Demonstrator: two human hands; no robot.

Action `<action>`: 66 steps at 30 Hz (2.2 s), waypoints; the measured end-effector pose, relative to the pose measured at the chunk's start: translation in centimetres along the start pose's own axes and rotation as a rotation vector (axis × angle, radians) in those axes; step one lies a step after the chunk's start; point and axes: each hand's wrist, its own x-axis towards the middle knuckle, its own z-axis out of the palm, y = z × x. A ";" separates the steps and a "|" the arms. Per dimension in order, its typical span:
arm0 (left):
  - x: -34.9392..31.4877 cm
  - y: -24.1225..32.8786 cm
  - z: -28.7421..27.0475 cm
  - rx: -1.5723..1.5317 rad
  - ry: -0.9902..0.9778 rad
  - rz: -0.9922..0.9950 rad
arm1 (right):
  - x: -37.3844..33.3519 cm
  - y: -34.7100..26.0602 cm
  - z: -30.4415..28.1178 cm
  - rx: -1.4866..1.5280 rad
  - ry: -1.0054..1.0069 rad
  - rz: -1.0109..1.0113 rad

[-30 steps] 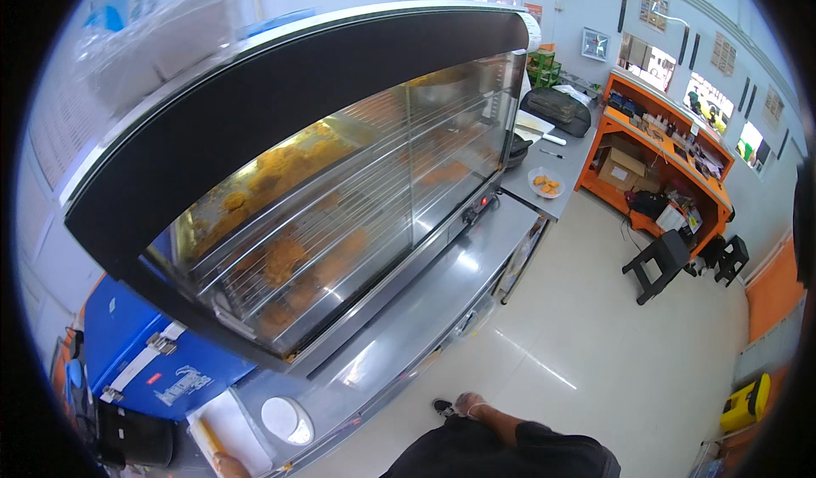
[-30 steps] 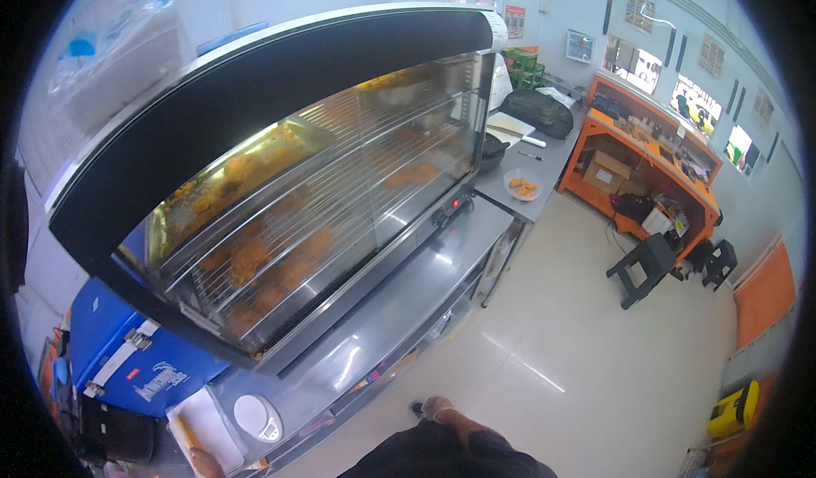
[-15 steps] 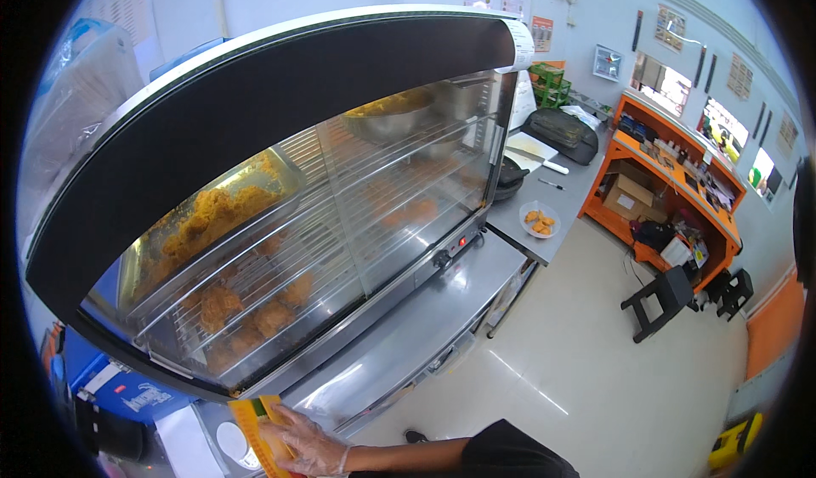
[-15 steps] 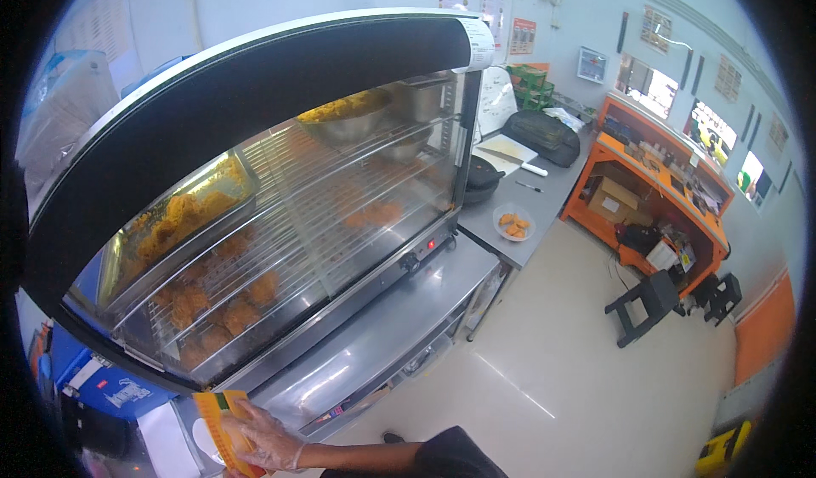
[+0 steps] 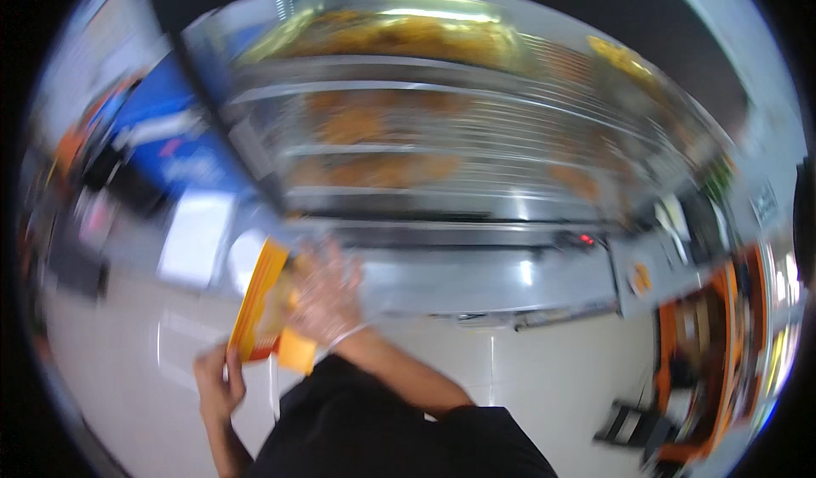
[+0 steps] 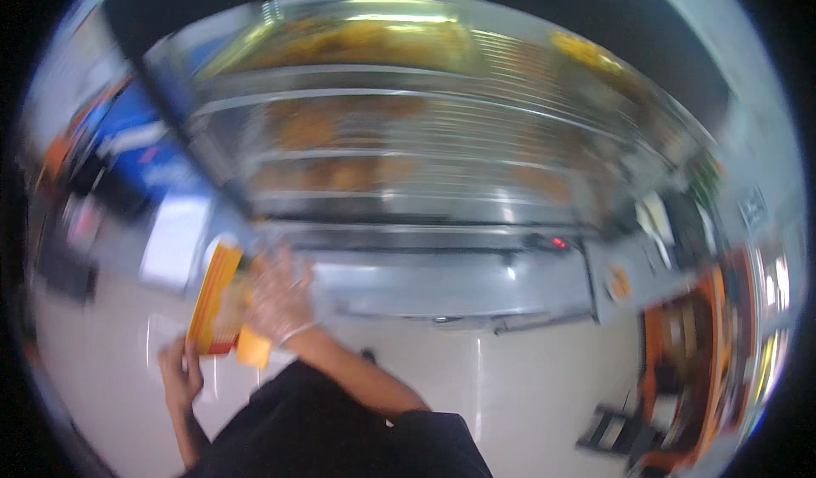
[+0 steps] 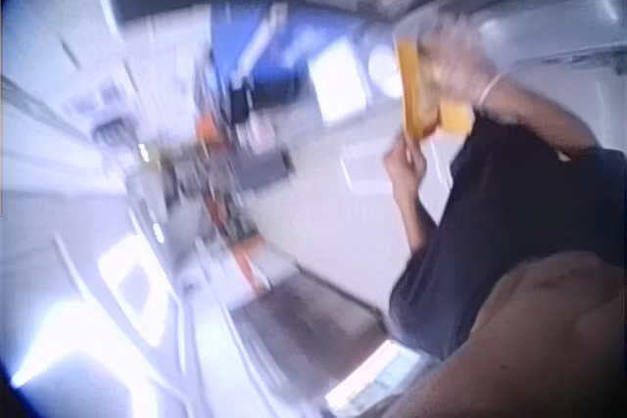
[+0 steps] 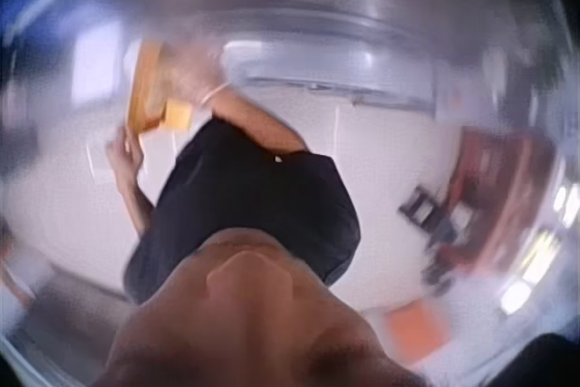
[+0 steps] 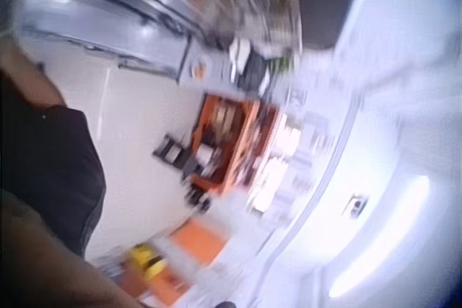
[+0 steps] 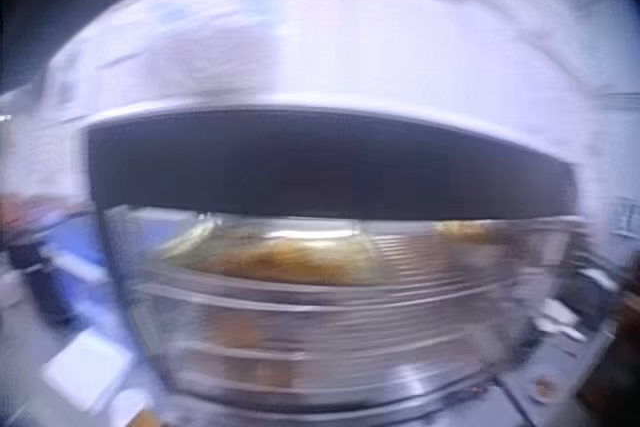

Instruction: The person retrieves a food box and a plastic bag from a storage area, then assembles a takeout order by placing fried items, rice, and scrambled eggs into the box. The person writes on a receipt, closes the box, and places it into the plastic bag for delivery.

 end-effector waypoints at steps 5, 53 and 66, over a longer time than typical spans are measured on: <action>-1.7 -6.5 -5.9 -0.227 0.275 -0.331 | 2.8 -4.3 -1.4 0.177 -0.261 -0.485; 33.3 -46.1 -18.0 0.638 -0.090 0.444 | 31.1 -17.6 9.7 0.039 0.437 -0.256; 46.9 -50.3 -27.8 0.846 0.127 0.152 | 53.8 -15.9 2.2 -0.205 -0.166 -0.397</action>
